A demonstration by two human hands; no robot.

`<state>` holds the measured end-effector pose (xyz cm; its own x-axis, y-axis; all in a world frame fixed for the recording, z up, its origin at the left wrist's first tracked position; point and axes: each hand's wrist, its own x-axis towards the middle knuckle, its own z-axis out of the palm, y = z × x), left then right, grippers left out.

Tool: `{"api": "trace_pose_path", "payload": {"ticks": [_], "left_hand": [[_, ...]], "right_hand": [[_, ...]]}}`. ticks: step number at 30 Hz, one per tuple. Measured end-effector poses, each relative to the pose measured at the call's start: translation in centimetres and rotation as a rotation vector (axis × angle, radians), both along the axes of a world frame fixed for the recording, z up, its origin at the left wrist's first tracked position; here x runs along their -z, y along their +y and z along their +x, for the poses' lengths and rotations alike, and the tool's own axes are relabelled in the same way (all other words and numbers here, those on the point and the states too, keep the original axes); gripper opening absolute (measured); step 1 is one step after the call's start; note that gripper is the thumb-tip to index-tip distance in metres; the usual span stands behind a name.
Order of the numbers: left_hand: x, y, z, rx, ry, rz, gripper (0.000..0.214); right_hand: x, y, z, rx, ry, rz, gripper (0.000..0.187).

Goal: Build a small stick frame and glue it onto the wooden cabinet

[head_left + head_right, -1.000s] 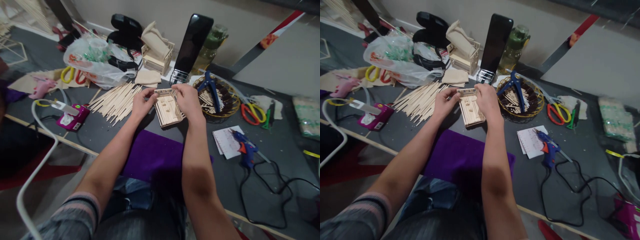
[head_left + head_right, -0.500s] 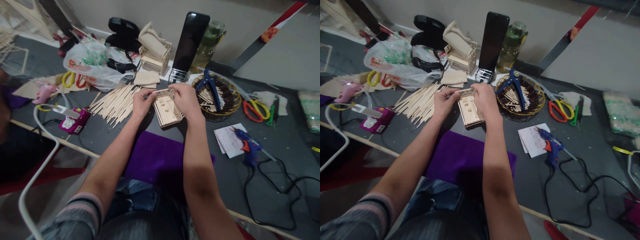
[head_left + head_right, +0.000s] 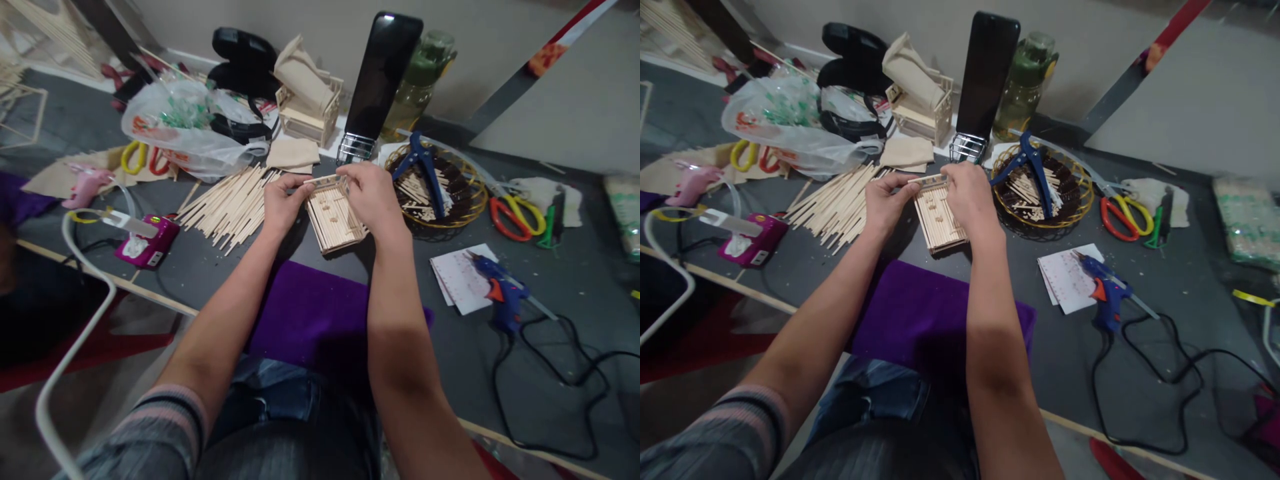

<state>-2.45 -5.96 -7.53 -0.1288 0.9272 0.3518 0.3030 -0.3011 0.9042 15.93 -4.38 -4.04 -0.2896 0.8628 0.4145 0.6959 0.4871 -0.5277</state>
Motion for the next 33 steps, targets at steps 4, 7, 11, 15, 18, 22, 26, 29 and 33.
{"api": "trace_pose_path", "payload": {"ticks": [4, 7, 11, 15, 18, 22, 26, 29, 33], "left_hand": [[-0.1, 0.0, -0.1, -0.001, 0.006, 0.011, 0.01], [-0.1, 0.0, -0.1, 0.003, 0.006, 0.018, 0.01], [-0.1, 0.0, -0.1, 0.0, 0.017, 0.003, 0.01], [0.0, 0.1, -0.1, -0.004, 0.022, 0.008, 0.009], [-0.1, 0.1, 0.0, -0.008, 0.019, 0.016, 0.009], [-0.3, 0.0, 0.1, -0.01, 0.008, 0.011, 0.01], [-0.5, -0.1, 0.0, 0.002, 0.01, 0.005, 0.009], [-0.6, -0.2, 0.0, 0.022, -0.007, -0.014, 0.011], [-0.7, -0.1, 0.1, 0.049, -0.044, -0.039, 0.015]], "right_hand": [[0.0, 0.0, 0.0, -0.001, -0.01, -0.013, 0.034], [0.1, 0.1, 0.1, 0.001, 0.0, 0.003, 0.033], [0.3, 0.2, 0.1, -0.005, 0.009, 0.007, 0.033], [0.2, 0.1, 0.0, 0.006, 0.001, 0.001, 0.033], [-0.2, -0.1, -0.1, 0.018, -0.024, -0.022, 0.035], [-1.0, -0.5, -0.2, 0.011, -0.051, -0.069, 0.034], [-1.3, -0.6, -0.2, 0.017, -0.072, -0.088, 0.034], [-1.2, -0.5, -0.1, 0.011, -0.064, -0.071, 0.035], [-1.3, -0.6, -0.2, 0.01, -0.06, -0.073, 0.037]]}}
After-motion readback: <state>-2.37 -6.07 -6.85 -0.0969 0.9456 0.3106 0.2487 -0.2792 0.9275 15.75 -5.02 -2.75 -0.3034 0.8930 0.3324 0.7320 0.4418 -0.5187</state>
